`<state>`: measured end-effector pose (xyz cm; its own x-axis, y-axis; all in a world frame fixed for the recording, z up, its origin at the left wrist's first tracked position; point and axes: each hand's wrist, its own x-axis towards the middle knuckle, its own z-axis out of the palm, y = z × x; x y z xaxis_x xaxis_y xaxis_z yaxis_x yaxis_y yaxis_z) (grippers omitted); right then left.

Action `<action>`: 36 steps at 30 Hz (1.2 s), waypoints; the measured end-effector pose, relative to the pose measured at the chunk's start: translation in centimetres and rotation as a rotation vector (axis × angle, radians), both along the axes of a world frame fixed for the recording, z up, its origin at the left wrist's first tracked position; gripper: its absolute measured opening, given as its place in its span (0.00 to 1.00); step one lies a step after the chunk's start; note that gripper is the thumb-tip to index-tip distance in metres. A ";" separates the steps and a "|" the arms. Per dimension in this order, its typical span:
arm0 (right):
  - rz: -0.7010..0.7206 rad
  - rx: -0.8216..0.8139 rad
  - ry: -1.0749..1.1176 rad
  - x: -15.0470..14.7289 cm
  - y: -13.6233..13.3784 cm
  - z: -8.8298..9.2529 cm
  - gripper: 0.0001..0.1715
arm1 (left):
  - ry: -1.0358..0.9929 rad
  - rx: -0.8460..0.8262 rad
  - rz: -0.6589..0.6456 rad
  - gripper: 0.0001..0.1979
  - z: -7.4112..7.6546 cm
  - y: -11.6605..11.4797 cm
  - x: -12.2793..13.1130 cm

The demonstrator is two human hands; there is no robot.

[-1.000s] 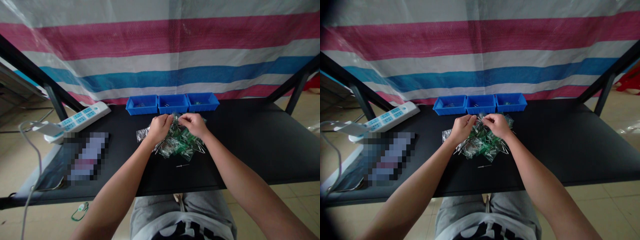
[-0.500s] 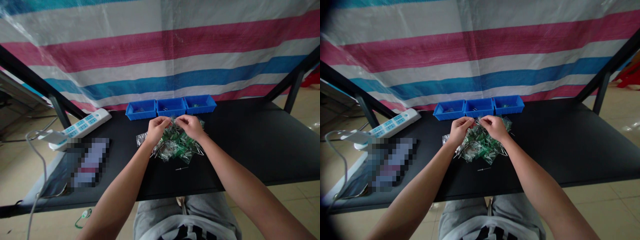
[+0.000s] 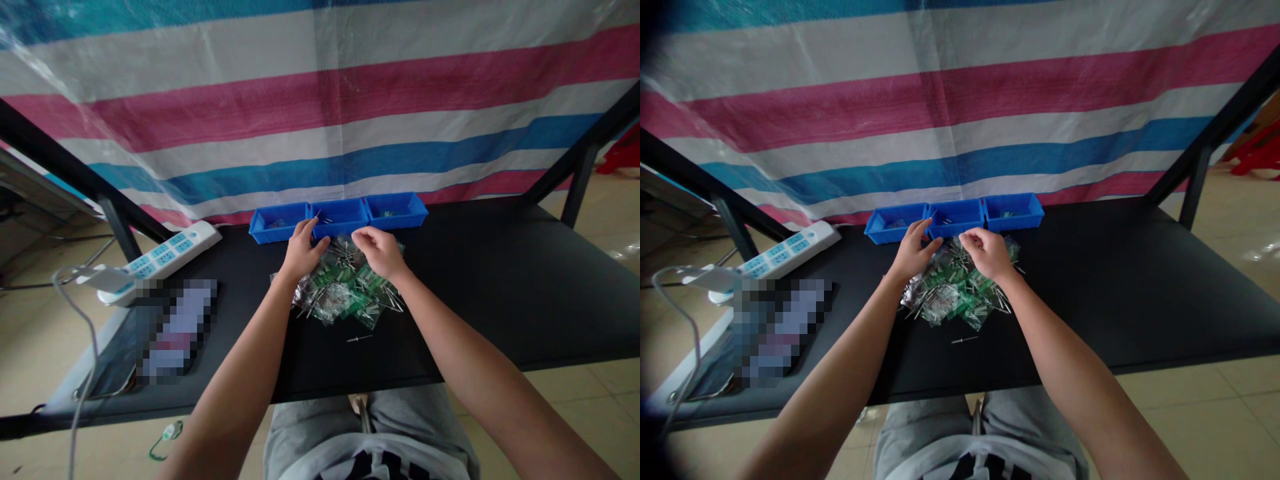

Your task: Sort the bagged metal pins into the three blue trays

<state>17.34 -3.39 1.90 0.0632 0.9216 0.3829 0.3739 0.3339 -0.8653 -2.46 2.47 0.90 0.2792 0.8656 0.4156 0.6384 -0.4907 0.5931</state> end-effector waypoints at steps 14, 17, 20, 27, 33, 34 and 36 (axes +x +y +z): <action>-0.034 0.199 -0.443 0.3 0.1 -0.8 0.09 | 0.130 0.064 -0.034 0.12 1.6 -2.4 -0.4; -0.035 0.192 -0.519 0.2 0.1 -1.2 0.10 | 0.237 0.037 -0.091 0.09 1.6 -3.1 0.1; -0.034 0.181 -0.520 0.2 0.2 -1.4 0.09 | 0.310 0.034 -0.102 0.10 1.6 -3.8 0.8; -0.018 0.200 -0.481 0.2 0.2 -1.3 0.08 | 0.471 0.000 -0.088 0.12 1.8 -4.5 1.7; -0.028 0.273 -0.459 0.2 0.1 -1.2 0.08 | 0.527 -0.028 -0.070 0.13 1.6 -4.3 1.9; -0.029 0.270 -0.462 0.2 0.1 -1.2 0.08 | 0.529 -0.027 -0.066 0.13 1.5 -4.4 1.9; -0.022 0.269 -0.466 0.3 0.1 -1.2 0.08 | 0.518 -0.017 -0.057 0.12 1.4 -4.5 2.0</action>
<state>17.64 -3.30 0.69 -0.1514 0.7873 0.5977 0.7073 0.5086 -0.4909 -0.47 -1.99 2.29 0.4913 0.8486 0.1964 0.8228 -0.5261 0.2149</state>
